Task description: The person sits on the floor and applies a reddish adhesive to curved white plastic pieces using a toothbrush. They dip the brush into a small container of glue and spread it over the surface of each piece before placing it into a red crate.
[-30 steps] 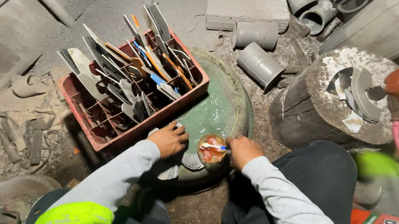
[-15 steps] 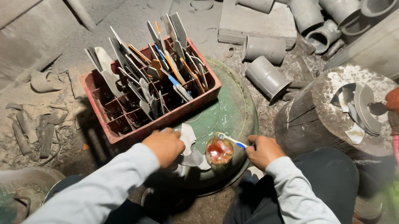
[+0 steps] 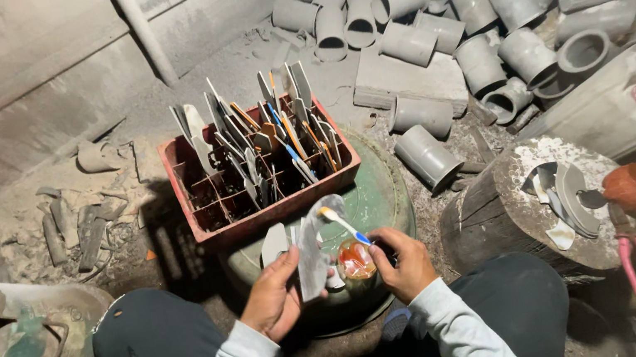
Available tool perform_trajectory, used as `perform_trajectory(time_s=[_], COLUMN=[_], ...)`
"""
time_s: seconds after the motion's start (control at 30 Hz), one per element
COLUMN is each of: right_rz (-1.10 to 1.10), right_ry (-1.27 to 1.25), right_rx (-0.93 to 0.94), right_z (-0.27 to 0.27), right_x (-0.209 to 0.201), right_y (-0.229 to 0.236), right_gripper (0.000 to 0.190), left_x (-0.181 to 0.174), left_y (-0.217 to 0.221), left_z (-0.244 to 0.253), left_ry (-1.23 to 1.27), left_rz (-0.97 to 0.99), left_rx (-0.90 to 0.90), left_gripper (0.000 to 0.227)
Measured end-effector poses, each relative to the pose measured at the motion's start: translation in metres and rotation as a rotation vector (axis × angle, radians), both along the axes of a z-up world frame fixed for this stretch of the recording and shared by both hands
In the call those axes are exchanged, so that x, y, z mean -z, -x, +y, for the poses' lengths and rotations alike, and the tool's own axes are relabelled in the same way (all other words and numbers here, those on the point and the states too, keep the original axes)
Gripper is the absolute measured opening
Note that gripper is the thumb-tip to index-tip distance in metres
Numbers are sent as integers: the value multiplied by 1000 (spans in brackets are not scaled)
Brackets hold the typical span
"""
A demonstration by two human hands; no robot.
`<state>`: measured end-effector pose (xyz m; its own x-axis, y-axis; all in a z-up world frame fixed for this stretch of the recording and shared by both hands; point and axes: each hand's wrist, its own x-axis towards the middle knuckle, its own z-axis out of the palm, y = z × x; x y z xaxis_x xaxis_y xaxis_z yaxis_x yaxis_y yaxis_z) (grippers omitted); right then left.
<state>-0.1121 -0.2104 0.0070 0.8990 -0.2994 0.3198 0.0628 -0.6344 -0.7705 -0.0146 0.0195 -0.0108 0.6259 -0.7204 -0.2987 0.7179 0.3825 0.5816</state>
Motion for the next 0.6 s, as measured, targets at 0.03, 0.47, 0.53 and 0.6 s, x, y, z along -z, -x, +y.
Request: perform_trajectory(time_s=[0.03,0.47,0.53,0.6], right_rz=[21,29,42,149], right_ry=[6,-93,-91,-93], right_rx=[66,84,78,189], right_z=[1,14,17,15], right_x=[0,-2,1,2], right_y=[0,5,8,7], right_gripper=[16,17,17,17], left_x=[-3,-4,-3,-6], left_y=[7,12,12,12], left_z=[-1,-8,-8,-7], left_ry=[-9,50,43,22], left_rz=[29,30,25,27], left_rx=[-3,41,44,29], left_gripper=[46,46,47,47])
